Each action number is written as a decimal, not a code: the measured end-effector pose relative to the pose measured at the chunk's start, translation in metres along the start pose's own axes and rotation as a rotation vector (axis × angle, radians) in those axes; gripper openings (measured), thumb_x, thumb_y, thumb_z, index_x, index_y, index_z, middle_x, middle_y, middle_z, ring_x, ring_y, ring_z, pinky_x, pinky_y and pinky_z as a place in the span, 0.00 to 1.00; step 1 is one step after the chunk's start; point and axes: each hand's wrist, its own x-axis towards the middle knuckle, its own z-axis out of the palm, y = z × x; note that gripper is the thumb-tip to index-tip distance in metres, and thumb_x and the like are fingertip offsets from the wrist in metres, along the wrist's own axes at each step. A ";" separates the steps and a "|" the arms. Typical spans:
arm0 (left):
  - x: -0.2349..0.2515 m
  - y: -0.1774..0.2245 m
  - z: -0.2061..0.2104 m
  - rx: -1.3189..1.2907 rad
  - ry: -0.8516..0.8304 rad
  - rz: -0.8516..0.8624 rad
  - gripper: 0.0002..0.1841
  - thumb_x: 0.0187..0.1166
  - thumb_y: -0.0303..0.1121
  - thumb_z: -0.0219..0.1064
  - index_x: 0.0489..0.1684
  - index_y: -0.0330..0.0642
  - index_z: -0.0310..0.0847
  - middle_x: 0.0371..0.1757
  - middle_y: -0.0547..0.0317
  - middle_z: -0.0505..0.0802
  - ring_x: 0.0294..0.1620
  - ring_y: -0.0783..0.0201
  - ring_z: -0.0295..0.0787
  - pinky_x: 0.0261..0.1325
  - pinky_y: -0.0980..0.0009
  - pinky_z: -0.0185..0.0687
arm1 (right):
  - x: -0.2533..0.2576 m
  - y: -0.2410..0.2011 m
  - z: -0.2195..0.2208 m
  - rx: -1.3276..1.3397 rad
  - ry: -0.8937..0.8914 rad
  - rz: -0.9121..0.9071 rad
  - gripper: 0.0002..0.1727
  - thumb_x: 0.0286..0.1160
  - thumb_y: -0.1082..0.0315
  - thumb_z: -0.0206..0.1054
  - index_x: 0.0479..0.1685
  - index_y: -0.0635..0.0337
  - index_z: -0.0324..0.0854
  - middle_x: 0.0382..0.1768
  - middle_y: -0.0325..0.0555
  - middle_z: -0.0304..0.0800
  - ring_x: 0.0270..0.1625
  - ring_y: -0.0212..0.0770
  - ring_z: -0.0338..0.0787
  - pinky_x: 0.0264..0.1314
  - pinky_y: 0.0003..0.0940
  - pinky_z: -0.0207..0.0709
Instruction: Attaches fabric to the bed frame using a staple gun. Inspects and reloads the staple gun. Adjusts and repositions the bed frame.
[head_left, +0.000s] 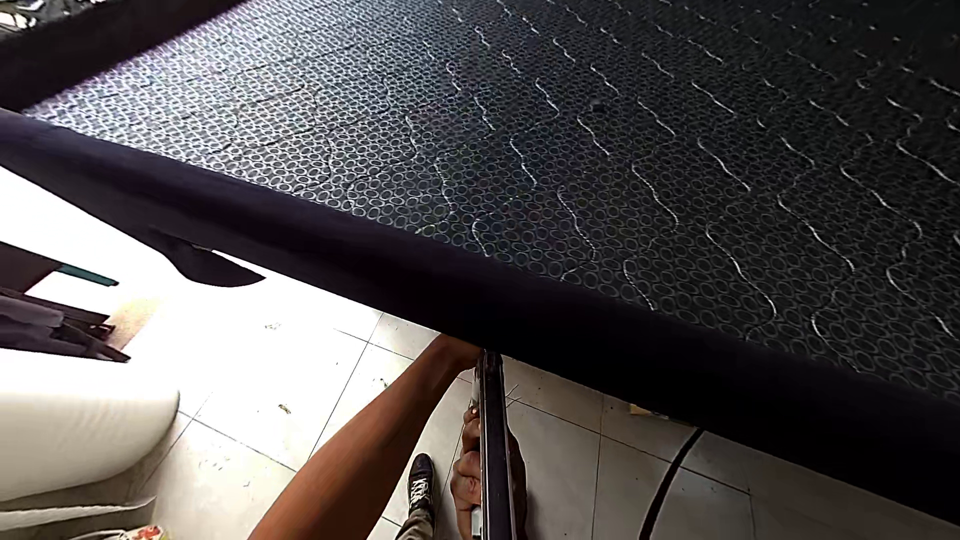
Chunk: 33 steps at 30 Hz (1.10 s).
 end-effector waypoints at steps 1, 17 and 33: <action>-0.003 -0.002 -0.012 -0.125 0.032 0.008 0.10 0.72 0.19 0.68 0.41 0.48 0.86 0.37 0.64 0.94 0.39 0.71 0.91 0.46 0.71 0.88 | 0.001 0.003 0.000 0.023 0.001 0.011 0.21 0.86 0.53 0.58 0.60 0.61 0.80 0.27 0.40 0.90 0.23 0.36 0.91 0.29 0.30 0.88; -0.080 0.122 0.020 -0.255 0.544 -0.055 0.09 0.86 0.20 0.51 0.50 0.25 0.77 0.46 0.51 0.91 0.50 0.75 0.88 0.59 0.88 0.76 | 0.064 0.080 0.054 0.104 0.401 -0.267 0.17 0.81 0.54 0.61 0.52 0.60 0.78 0.27 0.38 0.88 0.17 0.28 0.87 0.16 0.18 0.80; -0.015 0.055 -0.157 -0.539 0.413 0.131 0.15 0.61 0.12 0.62 0.40 0.40 0.79 0.37 0.49 0.93 0.36 0.56 0.92 0.41 0.54 0.90 | 0.104 0.066 -0.041 0.100 -0.028 0.100 0.22 0.85 0.54 0.59 0.65 0.61 0.81 0.31 0.41 0.93 0.26 0.37 0.94 0.33 0.31 0.90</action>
